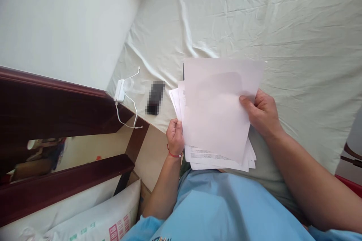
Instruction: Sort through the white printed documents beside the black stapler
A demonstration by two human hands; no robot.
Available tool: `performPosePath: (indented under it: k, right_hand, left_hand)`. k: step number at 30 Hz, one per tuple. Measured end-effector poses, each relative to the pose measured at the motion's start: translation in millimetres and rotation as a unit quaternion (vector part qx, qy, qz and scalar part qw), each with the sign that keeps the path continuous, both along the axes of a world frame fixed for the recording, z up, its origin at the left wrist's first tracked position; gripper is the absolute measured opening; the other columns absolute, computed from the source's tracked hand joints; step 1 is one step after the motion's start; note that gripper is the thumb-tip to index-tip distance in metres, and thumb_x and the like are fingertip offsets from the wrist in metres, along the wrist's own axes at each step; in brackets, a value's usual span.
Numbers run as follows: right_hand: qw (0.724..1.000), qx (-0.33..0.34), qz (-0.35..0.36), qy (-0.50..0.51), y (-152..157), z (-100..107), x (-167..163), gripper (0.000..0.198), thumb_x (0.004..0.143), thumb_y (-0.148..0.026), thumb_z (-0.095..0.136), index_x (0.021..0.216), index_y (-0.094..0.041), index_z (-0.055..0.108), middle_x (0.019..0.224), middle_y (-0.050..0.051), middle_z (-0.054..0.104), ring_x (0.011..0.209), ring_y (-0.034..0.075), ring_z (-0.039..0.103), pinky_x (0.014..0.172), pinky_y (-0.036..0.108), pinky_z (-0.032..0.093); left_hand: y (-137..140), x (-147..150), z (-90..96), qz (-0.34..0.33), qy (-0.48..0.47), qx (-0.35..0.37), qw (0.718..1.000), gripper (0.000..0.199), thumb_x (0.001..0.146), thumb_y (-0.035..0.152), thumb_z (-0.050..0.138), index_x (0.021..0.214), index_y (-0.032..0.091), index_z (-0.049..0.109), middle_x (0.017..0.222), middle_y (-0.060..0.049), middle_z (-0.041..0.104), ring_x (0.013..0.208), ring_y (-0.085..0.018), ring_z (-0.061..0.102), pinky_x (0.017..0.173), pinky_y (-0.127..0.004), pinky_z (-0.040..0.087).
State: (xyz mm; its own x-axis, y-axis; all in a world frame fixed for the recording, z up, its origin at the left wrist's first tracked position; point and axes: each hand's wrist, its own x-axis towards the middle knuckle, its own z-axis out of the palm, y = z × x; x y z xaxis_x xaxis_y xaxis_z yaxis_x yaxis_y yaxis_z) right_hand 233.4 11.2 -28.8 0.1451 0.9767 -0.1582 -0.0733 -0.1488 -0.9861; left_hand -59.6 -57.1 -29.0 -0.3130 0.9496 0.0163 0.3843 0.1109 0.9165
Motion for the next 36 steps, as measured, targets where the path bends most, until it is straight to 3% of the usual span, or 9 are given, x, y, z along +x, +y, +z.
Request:
performPosePath:
  k: [7, 13, 23, 31, 36]
  right_hand:
    - [0.999, -0.022, -0.003, 0.04, 0.7, -0.2, 2.8, 0.02, 0.084, -0.035, 0.076, 0.092, -0.018, 0.071, 0.079, 0.002, 0.07, 0.059, 0.014, 0.056, 0.049, 0.024, 0.042]
    - [0.999, 0.007, 0.042, -0.026, -1.6, 4.6, -0.7, 0.02, 0.088, -0.038, 0.072, 0.085, -0.018, 0.068, 0.073, 0.0, 0.062, 0.056, 0.011, 0.048, 0.045, 0.022, 0.036]
    - [0.997, 0.018, 0.055, -0.06, -2.2, 7.3, -2.3, 0.024, 0.092, -0.042, 0.067, 0.094, -0.018, 0.067, 0.077, 0.001, 0.06, 0.06, 0.012, 0.046, 0.048, 0.022, 0.036]
    - [0.991, 0.029, 0.048, -0.123, -0.1, 6.6, -1.4, 0.023, 0.092, -0.043, 0.065, 0.092, -0.02, 0.065, 0.075, 0.0, 0.059, 0.063, 0.014, 0.047, 0.052, 0.025, 0.036]
    - [0.979, 0.043, -0.004, -0.201, 2.2, 8.2, -3.1, 0.02, 0.095, -0.042, 0.063, 0.098, -0.022, 0.063, 0.073, 0.0, 0.059, 0.063, 0.016, 0.047, 0.057, 0.028, 0.036]
  left_hand:
    - [0.9, -0.1, -1.4, 0.0, -0.017, 0.004, 1.0, 0.034, 0.101, 0.052, 0.053, 0.089, 0.021, 0.059, 0.078, 0.001, 0.058, 0.073, -0.015, 0.052, 0.072, -0.026, 0.043]
    - [0.8, 0.7, -2.1, -0.006, -0.021, 0.007, 1.0, 0.033, 0.102, 0.052, 0.052, 0.091, 0.021, 0.059, 0.077, 0.001, 0.059, 0.072, -0.015, 0.052, 0.072, -0.026, 0.044]
    - [-0.1, 1.3, 1.2, -0.01, 0.01, 0.017, 1.0, 0.035, 0.103, 0.052, 0.048, 0.09, 0.022, 0.059, 0.077, 0.001, 0.058, 0.072, -0.016, 0.051, 0.07, -0.026, 0.042]
    - [-1.4, 1.2, 3.2, -0.009, 0.027, 0.002, 1.0, 0.034, 0.101, 0.053, 0.053, 0.089, 0.022, 0.059, 0.074, 0.002, 0.055, 0.067, -0.014, 0.046, 0.066, -0.025, 0.039]
    - [-0.4, 1.1, 2.2, -0.003, 0.04, -0.006, 0.999, 0.034, 0.101, 0.052, 0.052, 0.085, 0.022, 0.055, 0.068, 0.004, 0.045, 0.063, -0.013, 0.041, 0.061, -0.025, 0.035]
